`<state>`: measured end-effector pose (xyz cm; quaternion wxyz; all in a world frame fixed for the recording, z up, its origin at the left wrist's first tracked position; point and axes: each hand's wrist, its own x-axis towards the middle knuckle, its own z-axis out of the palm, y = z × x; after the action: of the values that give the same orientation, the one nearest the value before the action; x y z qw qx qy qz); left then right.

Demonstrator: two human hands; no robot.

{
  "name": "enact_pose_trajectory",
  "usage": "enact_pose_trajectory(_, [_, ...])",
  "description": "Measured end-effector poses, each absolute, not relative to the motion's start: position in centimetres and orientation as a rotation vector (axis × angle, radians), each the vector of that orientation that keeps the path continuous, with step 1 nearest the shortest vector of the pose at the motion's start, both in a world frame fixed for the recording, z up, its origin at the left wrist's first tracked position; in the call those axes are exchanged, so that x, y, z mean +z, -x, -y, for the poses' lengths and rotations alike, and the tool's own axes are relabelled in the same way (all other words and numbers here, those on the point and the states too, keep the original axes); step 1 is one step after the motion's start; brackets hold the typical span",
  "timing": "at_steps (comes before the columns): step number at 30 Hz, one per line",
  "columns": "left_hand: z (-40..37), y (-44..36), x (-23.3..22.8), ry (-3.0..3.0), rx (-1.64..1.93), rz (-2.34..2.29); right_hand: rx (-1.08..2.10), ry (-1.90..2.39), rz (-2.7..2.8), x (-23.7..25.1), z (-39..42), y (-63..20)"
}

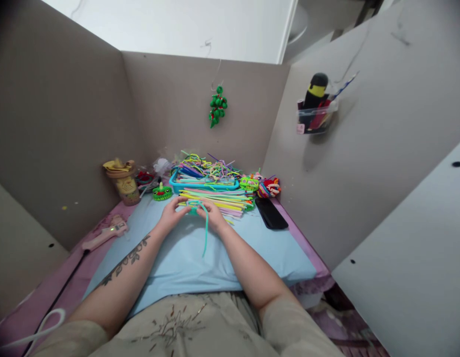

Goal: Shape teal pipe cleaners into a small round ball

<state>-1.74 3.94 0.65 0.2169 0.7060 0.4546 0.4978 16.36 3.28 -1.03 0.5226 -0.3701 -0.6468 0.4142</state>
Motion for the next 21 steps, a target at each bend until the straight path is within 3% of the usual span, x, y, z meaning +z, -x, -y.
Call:
enact_pose_trajectory(4, [-4.0,1.9,0.4,-1.93,1.523,-1.463,0.922,0.889,1.554,-1.1,-3.2,-16.0])
enact_pose_trajectory(21, [-3.6,0.9,0.2,-1.802,1.483,-1.276,0.764,0.894,1.536,-0.4,-2.6,-15.8])
